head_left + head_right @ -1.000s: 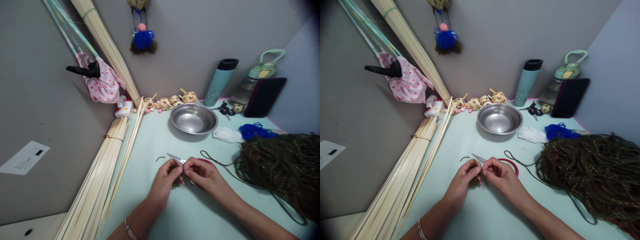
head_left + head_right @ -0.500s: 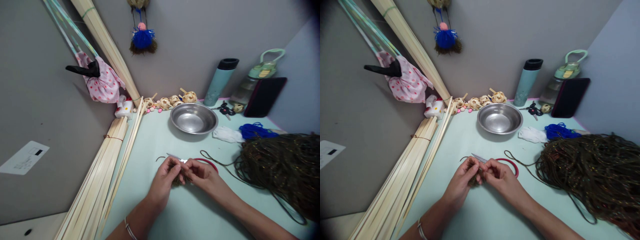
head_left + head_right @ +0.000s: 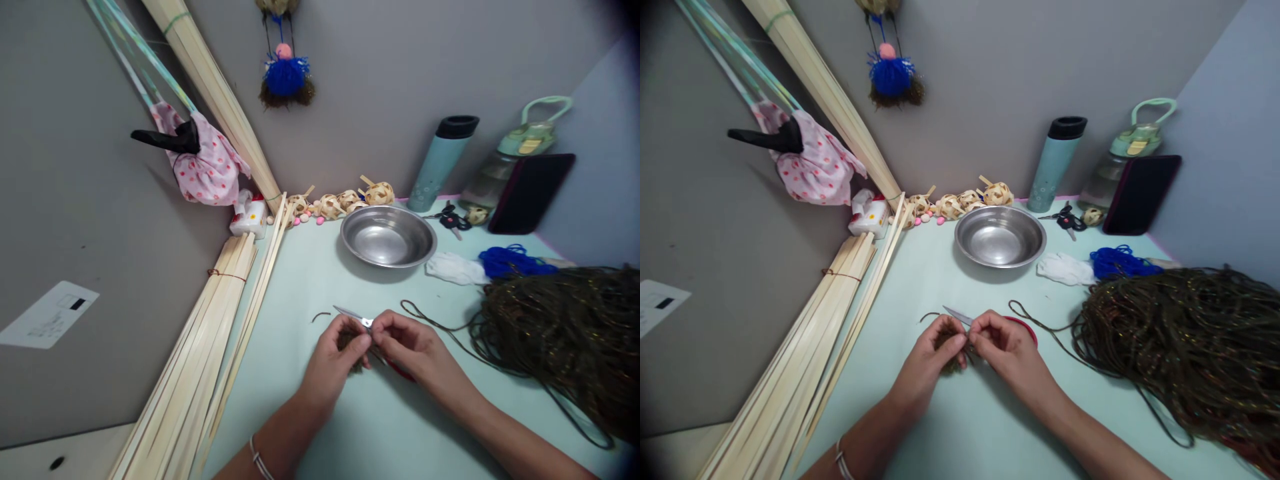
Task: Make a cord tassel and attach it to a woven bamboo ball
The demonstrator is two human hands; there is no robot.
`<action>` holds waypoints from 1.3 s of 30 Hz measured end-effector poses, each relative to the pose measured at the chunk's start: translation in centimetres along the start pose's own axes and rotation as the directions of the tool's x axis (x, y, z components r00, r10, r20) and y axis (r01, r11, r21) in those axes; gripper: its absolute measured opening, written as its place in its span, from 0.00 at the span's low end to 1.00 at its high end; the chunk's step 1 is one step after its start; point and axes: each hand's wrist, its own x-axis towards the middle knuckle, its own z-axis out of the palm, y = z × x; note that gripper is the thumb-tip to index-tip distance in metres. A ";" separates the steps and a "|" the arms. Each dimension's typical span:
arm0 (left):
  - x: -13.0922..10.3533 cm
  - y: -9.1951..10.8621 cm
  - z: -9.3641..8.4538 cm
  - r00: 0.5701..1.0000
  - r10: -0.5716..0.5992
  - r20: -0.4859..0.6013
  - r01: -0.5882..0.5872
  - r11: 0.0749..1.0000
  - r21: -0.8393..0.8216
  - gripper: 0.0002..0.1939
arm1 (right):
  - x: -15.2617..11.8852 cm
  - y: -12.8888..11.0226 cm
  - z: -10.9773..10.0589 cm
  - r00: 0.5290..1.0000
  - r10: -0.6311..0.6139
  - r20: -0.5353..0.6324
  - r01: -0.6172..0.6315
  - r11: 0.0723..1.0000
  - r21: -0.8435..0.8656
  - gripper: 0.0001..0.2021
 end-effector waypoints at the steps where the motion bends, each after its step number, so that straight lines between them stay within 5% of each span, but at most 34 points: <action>1: 0.0 0.1 0.0 1.000 -0.007 0.009 0.007 1.000 -0.003 0.12 | 0.0 0.1 0.0 1.000 0.001 0.011 -0.001 1.000 0.017 0.15; 21: 0.0 -0.2 -0.1 0.998 -0.002 -0.065 -0.003 0.997 -0.076 0.09 | 0.0 0.1 0.0 0.995 -0.030 -0.090 0.031 1.000 0.005 0.17; 39: 0.0 0.0 0.1 0.998 -0.051 -0.038 0.046 0.991 -0.123 0.18 | -0.1 0.0 0.0 0.994 -0.051 -0.100 0.050 0.999 -0.020 0.17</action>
